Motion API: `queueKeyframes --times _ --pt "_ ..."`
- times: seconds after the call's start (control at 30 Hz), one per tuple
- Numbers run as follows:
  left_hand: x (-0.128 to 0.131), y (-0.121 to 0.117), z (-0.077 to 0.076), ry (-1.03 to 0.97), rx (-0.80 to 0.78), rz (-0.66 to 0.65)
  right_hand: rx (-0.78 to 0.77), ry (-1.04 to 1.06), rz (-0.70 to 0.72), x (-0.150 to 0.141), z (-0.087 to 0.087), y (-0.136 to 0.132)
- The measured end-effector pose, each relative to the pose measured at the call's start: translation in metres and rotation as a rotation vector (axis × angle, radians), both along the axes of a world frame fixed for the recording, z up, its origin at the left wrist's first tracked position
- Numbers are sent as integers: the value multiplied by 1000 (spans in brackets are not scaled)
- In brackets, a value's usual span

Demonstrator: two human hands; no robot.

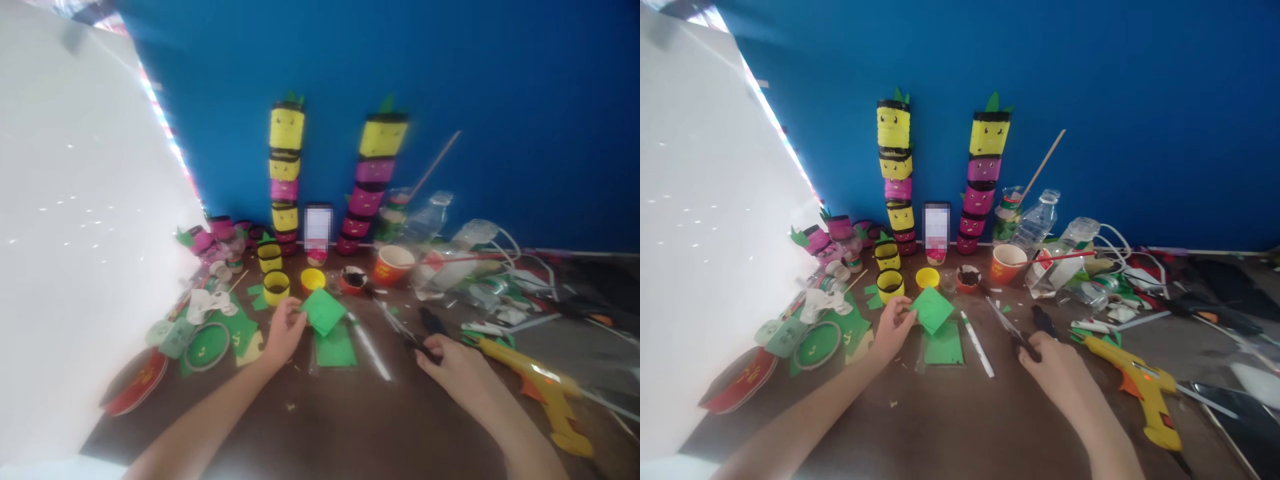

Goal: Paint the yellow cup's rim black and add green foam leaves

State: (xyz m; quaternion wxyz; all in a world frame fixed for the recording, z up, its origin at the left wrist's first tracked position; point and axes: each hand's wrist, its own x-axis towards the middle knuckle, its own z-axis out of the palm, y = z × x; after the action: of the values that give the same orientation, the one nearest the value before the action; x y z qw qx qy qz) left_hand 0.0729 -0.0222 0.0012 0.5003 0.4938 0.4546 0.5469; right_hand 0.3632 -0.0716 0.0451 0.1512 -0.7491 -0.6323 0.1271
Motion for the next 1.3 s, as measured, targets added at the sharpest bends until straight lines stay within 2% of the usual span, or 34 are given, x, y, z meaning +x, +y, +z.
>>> queueKeyframes --times 0.1,0.17,0.23,0.4,0.53,0.87,1.1,1.3 --pt "-1 0 2 67 48 21 9 295 -56 -9 1 0" --pt "-1 -1 4 133 68 13 -53 496 28 -22 4 -1" --pt "-1 -2 7 158 73 10 -181 656 164 -35 7 -3" --pt "0 -4 11 150 68 21 -419 842 272 -58 8 -7" --pt "0 -5 10 136 67 -3 -474 903 265 -65 9 -8" --pt "2 -9 9 103 59 -105 -472 892 260 -70 9 -10" --pt "3 -11 14 138 69 -101 -479 904 265 -71 8 -10" --pt "3 -12 12 120 62 -128 -464 890 235 -74 14 -9"
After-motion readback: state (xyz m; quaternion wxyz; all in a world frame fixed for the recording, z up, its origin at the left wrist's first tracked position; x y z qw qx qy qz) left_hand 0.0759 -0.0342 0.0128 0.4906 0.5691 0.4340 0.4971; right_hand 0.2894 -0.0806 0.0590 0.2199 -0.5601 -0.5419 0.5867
